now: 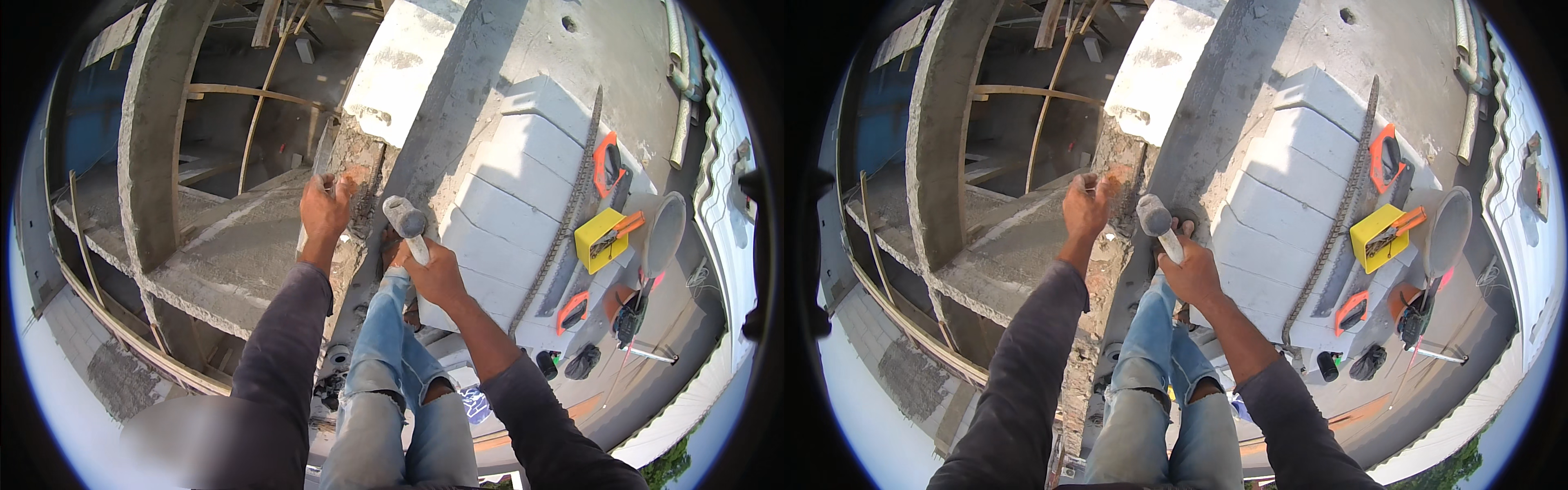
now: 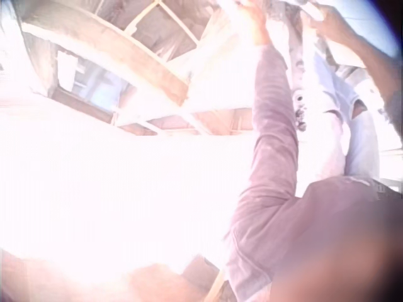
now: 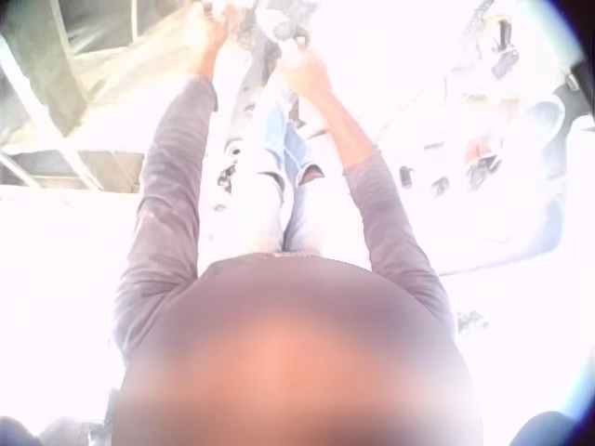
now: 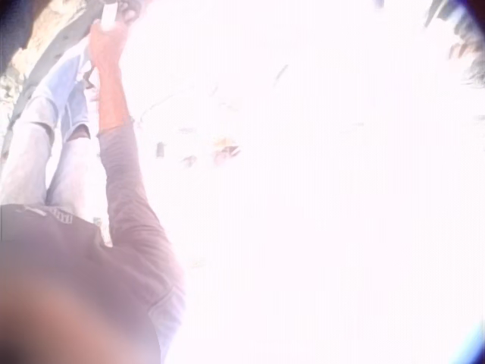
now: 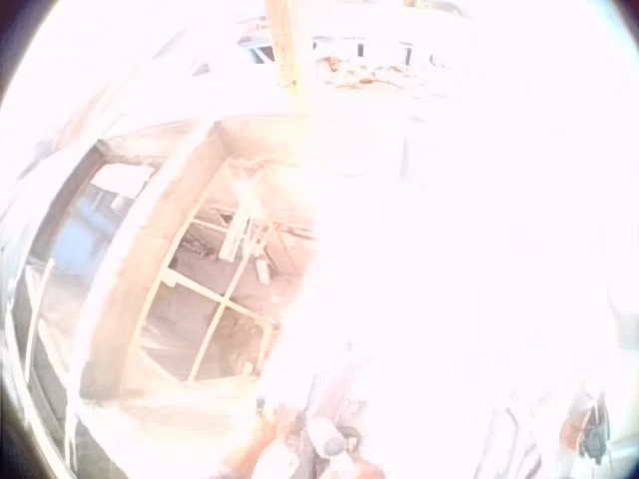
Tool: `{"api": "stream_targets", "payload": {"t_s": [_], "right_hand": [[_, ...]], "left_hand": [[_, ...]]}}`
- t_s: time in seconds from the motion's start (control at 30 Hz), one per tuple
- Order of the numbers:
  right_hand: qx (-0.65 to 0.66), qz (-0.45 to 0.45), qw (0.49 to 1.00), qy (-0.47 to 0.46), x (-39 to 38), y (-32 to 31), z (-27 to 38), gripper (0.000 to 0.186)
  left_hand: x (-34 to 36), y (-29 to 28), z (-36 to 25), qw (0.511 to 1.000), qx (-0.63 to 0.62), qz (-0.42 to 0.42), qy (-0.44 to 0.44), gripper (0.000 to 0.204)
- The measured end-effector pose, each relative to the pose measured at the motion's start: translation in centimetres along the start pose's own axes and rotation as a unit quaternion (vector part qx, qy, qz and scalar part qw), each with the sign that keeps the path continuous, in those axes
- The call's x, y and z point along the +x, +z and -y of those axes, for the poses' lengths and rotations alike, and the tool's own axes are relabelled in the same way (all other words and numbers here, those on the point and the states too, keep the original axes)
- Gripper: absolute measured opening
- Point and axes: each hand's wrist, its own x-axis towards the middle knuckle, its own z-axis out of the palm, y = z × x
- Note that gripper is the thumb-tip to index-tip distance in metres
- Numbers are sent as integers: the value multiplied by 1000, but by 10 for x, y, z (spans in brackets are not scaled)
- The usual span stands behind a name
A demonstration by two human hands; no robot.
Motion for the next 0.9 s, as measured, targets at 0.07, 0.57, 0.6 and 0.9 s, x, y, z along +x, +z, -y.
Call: {"api": "stream_targets", "payload": {"t_s": [0.07,0.57,0.6,0.9], "right_hand": [[-58,-47,997,20,-14,-34,4,28],[-446,1,860,249,73,-250,-27,23],[-445,6,860,250,77,-252,-21,24],[-419,63,853,305,102,-262,15,28]], "left_hand": [[4,4,-19,998,29,-17,57,63],[92,36,-182,954,279,103,43,138],[91,31,-189,950,289,114,33,138],[110,-19,-252,899,368,237,-2,115]]}}
